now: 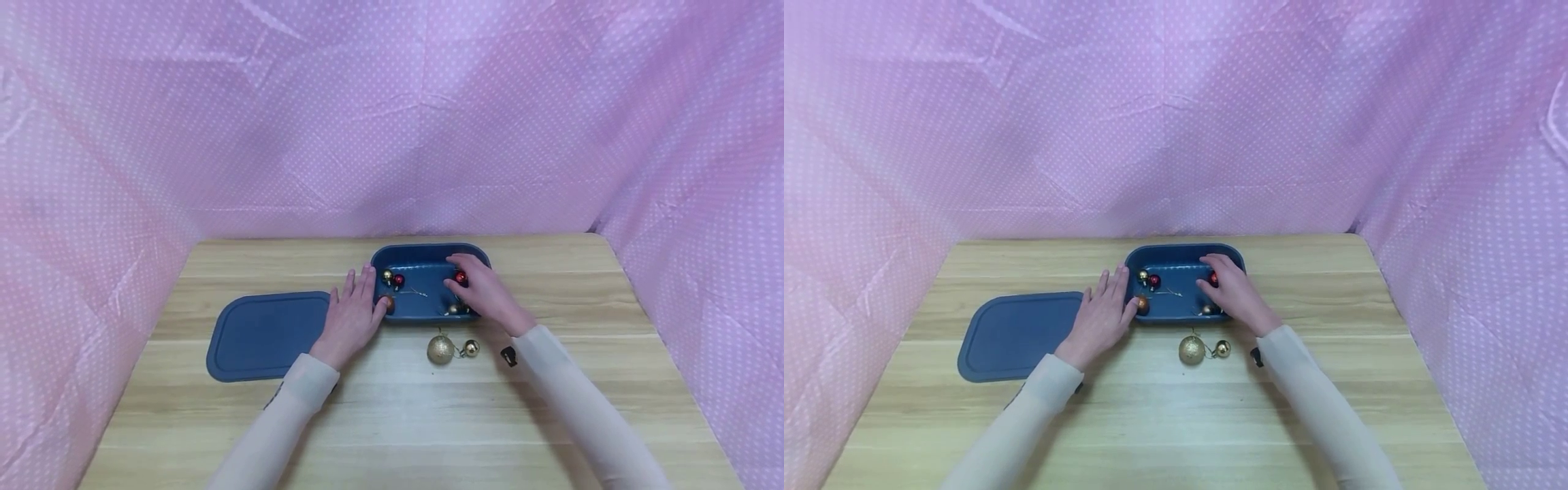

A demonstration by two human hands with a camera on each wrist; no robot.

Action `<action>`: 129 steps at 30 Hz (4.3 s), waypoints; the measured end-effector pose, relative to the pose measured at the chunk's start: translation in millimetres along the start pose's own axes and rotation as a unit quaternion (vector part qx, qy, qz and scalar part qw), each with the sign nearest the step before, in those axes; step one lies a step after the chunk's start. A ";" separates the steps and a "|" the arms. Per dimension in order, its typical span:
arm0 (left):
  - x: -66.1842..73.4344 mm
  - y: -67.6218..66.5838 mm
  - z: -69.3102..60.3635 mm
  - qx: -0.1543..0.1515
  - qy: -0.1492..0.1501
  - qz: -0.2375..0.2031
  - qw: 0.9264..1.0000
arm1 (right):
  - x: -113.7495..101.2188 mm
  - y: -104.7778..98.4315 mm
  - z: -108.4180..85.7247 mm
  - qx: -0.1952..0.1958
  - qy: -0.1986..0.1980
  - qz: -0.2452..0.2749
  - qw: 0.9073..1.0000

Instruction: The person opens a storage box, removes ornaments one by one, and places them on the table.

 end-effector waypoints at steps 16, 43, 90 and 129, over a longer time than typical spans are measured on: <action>-0.9 1.5 1.1 -0.004 -0.001 0.002 1.000 | 0.8 6.6 8.3 0.010 0.009 -0.028 1.000; -0.5 1.1 2.1 0.000 0.001 0.001 1.000 | 13.4 8.8 23.4 -0.008 0.069 -0.060 0.996; 2.0 -2.4 1.3 -0.004 0.001 0.001 1.000 | -13.2 -40.3 -70.4 0.151 0.038 0.083 0.984; 1.7 1.0 1.9 -0.004 0.002 -0.007 1.000 | -19.7 -44.5 -141.2 0.213 0.012 0.035 0.976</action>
Point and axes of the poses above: each hand's wrist, its own z-axis towards the middle knuckle, its own y-axis out of the palm, x = y × z, the point moved 9 cm from there along z, towards the middle knuckle, and after that the axes turned 12 degrees about -x, right-handed, at the moved point
